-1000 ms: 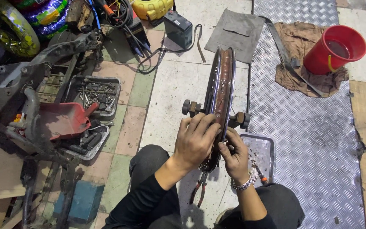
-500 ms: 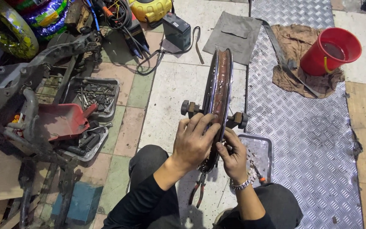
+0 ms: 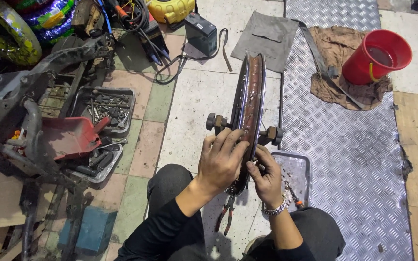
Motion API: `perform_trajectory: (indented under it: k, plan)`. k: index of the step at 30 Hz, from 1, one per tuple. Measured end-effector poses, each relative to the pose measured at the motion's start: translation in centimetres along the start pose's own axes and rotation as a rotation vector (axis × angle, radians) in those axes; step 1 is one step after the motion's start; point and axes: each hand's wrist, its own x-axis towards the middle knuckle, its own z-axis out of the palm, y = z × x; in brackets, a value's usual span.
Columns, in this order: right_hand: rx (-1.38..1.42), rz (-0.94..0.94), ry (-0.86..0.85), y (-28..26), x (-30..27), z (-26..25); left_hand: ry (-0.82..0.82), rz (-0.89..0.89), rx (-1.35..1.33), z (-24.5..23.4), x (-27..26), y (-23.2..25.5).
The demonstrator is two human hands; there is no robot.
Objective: Tightening and adjusting the spokes on a motorcycle wheel rim using a specialized tool.
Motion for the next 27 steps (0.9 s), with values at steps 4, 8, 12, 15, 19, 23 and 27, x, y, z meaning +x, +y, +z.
perform_trajectory:
  k: [4, 8, 12, 15, 19, 23, 27]
  plan:
    - [-0.007, 0.009, -0.006, -0.3, -0.1, 0.0, 0.009, -0.030, 0.032, 0.3, 0.2, 0.4]
    - [0.000, 0.006, -0.003, 0.1, -0.1, 0.0, 0.018, -0.009, 0.024, 0.2, -0.1, 0.0]
    - [-0.011, -0.014, -0.013, -0.2, 0.0, -0.1, 0.008, 0.000, -0.032, -0.4, 0.0, -0.1]
    - [-0.007, 0.004, -0.014, 0.0, -0.2, -0.1, 0.042, 0.000, 0.048, -0.1, 0.1, 0.2]
    - [-0.001, 0.013, -0.008, -0.6, -0.1, 0.0, 0.049, 0.005, 0.088, -0.5, 0.6, 0.5]
    - [-0.023, -0.004, -0.013, -0.3, -0.2, 0.1, 0.036, 0.018, 0.008, -0.2, -0.1, -0.1]
    - [-0.035, -0.003, -0.014, -0.2, -0.2, 0.0, 0.017, 0.033, -0.025, -0.8, 0.3, 0.0]
